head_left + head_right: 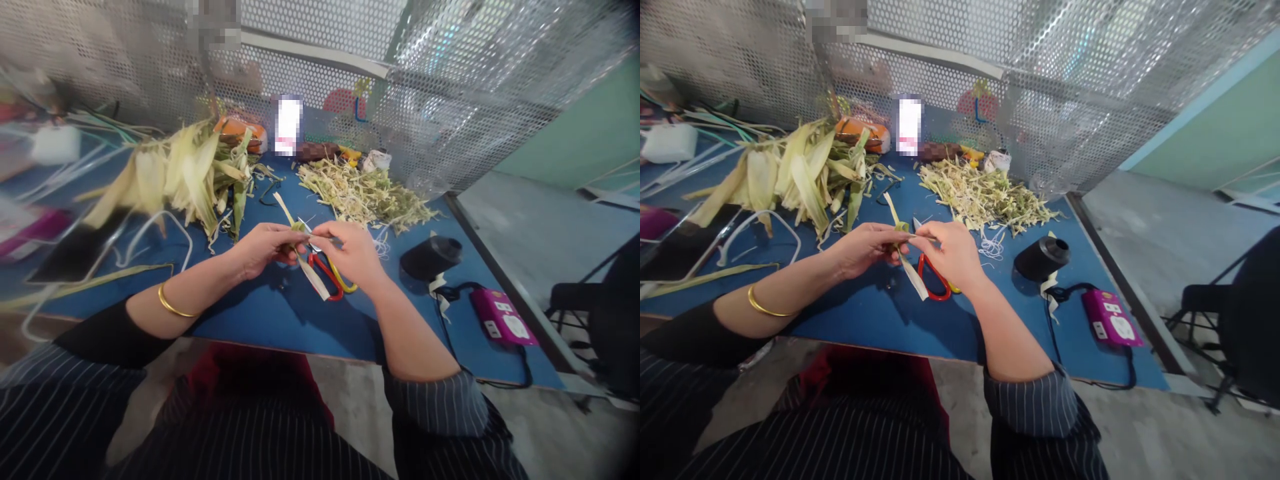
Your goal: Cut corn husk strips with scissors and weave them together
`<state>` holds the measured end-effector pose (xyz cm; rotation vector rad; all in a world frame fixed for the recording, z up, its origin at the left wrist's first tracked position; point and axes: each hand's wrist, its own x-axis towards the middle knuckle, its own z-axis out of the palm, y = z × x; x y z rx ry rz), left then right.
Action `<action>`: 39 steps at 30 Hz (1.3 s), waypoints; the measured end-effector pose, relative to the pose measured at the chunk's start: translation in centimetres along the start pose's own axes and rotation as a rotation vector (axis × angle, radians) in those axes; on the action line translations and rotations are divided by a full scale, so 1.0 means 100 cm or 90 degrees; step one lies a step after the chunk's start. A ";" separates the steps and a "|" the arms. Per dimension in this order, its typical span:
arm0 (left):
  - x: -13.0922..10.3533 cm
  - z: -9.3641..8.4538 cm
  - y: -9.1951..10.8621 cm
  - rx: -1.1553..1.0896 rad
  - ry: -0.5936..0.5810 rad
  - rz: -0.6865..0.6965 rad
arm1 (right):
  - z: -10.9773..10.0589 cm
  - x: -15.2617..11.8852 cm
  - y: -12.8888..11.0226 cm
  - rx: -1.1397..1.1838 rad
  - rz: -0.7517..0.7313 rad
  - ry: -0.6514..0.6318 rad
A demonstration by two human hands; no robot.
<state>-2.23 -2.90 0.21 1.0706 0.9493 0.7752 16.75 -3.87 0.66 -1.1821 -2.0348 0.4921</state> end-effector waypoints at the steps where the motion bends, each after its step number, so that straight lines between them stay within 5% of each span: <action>1: 0.000 -0.001 0.001 0.005 0.002 -0.007 | 0.000 0.000 0.001 -0.055 -0.027 -0.006; 23: 0.004 -0.005 -0.004 0.062 -0.083 -0.052 | 0.016 -0.003 0.012 -0.258 -0.004 0.170; 27: 0.005 -0.005 -0.002 0.021 -0.027 -0.050 | 0.010 0.002 0.022 -0.123 0.031 0.142; 32: 0.013 -0.013 -0.001 -0.122 0.100 -0.006 | -0.008 -0.003 0.007 -0.092 0.050 0.348; 34: 0.015 -0.016 -0.001 -0.152 0.126 -0.001 | -0.015 -0.007 -0.004 0.043 0.066 0.188; 36: 0.016 -0.017 -0.002 -0.162 0.134 -0.006 | -0.021 -0.008 -0.010 0.195 0.075 -0.160; 37: 0.016 -0.016 -0.003 -0.163 0.133 -0.012 | -0.024 -0.006 -0.009 0.247 0.069 -0.264; 38: 0.016 -0.015 -0.003 -0.161 0.128 -0.018 | -0.026 -0.004 -0.007 0.284 0.051 -0.281; 39: 0.015 -0.014 -0.004 -0.157 0.118 -0.024 | -0.028 -0.001 -0.003 0.307 0.019 -0.165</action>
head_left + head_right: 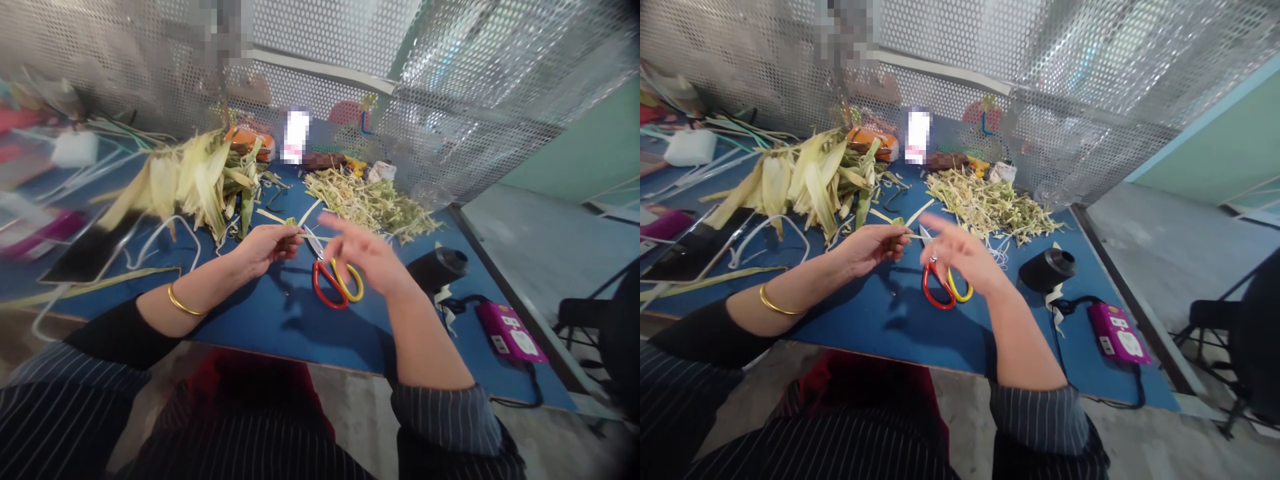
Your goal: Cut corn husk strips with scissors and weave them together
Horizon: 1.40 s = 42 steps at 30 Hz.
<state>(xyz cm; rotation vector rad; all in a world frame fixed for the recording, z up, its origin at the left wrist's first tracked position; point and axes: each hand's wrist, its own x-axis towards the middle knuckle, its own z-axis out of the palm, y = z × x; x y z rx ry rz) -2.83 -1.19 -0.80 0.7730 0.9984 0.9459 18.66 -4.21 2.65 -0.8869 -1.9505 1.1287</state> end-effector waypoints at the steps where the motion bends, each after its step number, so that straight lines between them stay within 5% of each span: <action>1: -0.001 0.001 -0.001 0.004 -0.010 -0.005 | -0.004 0.002 0.003 -0.004 -0.071 0.155; 3: -0.002 0.003 -0.002 0.006 -0.027 -0.009 | -0.007 0.004 0.008 -0.108 -0.152 0.415; 5: -0.003 0.004 -0.001 -0.009 -0.030 0.003 | -0.001 0.004 0.010 -0.220 -0.126 0.511; 11: -0.003 0.007 -0.002 -0.086 -0.027 0.077 | 0.051 0.004 0.015 -0.241 0.059 0.223; 17: -0.005 0.014 -0.011 -0.073 -0.058 0.066 | 0.071 0.011 0.030 -0.123 0.153 0.194; 23: -0.011 0.012 -0.003 0.013 -0.142 0.112 | 0.071 0.009 0.028 -0.013 0.139 0.221; 42: -0.016 0.008 0.008 0.101 -0.063 0.174 | 0.063 0.002 -0.001 -0.071 0.092 0.025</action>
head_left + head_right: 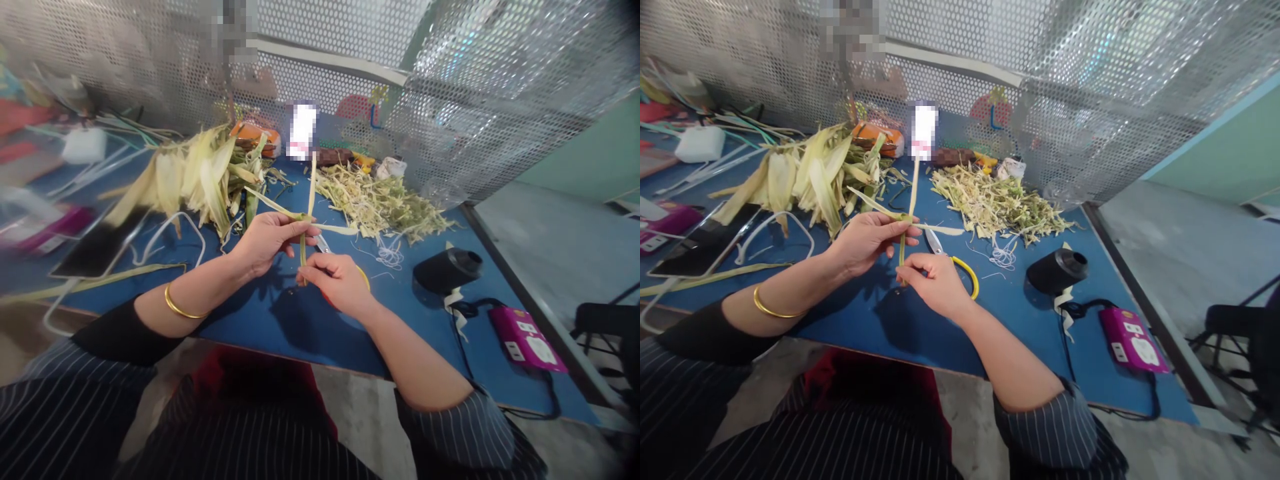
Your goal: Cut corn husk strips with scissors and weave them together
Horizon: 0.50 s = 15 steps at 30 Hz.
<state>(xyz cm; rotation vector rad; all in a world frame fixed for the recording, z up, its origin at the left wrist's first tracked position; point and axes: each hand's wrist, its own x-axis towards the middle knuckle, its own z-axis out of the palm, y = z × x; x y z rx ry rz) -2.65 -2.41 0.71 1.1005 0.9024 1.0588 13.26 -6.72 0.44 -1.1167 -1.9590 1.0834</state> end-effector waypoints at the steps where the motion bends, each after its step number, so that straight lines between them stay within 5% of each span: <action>1: 0.000 0.000 -0.001 0.001 -0.001 -0.003 | 0.000 0.000 0.001 -0.012 -0.008 -0.008; 11: 0.000 0.002 -0.006 -0.007 0.000 -0.006 | -0.001 0.000 0.008 -0.031 -0.047 -0.134; 15: 0.001 0.002 -0.007 -0.008 0.006 -0.013 | 0.001 0.000 0.013 -0.163 -0.109 -0.146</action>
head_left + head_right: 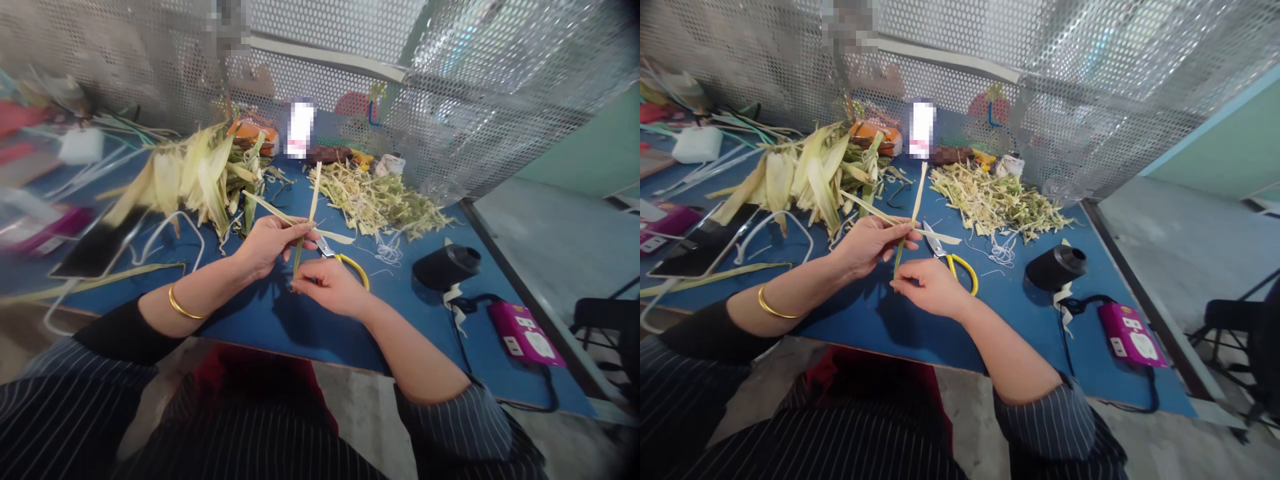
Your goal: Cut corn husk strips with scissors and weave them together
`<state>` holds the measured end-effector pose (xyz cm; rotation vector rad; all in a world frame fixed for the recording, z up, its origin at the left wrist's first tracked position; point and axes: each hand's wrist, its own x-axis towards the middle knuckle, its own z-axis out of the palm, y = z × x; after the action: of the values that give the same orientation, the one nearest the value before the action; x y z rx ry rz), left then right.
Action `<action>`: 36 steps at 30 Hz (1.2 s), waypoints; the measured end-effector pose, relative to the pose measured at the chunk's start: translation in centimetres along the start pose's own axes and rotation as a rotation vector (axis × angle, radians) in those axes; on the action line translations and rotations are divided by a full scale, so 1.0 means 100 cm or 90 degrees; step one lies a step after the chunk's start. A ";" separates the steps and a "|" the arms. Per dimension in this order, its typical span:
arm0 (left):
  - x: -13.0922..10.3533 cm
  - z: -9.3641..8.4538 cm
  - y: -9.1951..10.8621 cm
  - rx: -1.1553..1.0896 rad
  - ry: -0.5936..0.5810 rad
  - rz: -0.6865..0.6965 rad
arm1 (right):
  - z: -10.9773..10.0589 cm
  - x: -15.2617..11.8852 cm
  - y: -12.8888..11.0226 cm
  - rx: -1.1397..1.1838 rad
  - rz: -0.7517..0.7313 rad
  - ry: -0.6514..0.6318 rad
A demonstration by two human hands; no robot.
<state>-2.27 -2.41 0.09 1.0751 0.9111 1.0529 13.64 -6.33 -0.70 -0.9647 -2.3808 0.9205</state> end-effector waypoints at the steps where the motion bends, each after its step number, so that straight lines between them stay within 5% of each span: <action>1: 0.001 -0.001 0.000 -0.006 0.000 -0.002 | 0.000 -0.001 0.001 -0.066 -0.018 0.014; 5: 0.002 -0.004 0.005 -0.032 -0.015 -0.019 | -0.004 -0.006 0.000 -0.298 -0.082 0.218; 7: 0.002 -0.005 0.007 -0.034 -0.044 -0.040 | -0.010 -0.008 0.000 -0.352 -0.053 0.394; 9: 0.001 -0.005 0.009 -0.035 -0.072 -0.061 | -0.015 -0.007 0.002 -0.367 0.005 0.484; 14: -0.002 -0.002 0.006 -0.001 -0.062 -0.073 | -0.015 0.000 0.012 -0.246 0.069 0.326; 21: -0.001 0.001 -0.002 0.155 -0.014 0.008 | -0.013 -0.002 0.010 -0.148 0.115 0.272; 28: 0.002 0.000 0.002 0.105 -0.010 -0.007 | -0.029 -0.006 -0.001 0.075 0.176 0.189; 36: -0.001 -0.003 0.003 0.092 -0.152 -0.150 | -0.022 0.001 0.015 0.338 0.177 0.367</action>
<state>-2.62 -2.40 0.32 1.1540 0.9046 0.6559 15.51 -4.50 -0.22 -1.1550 -1.4500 1.1105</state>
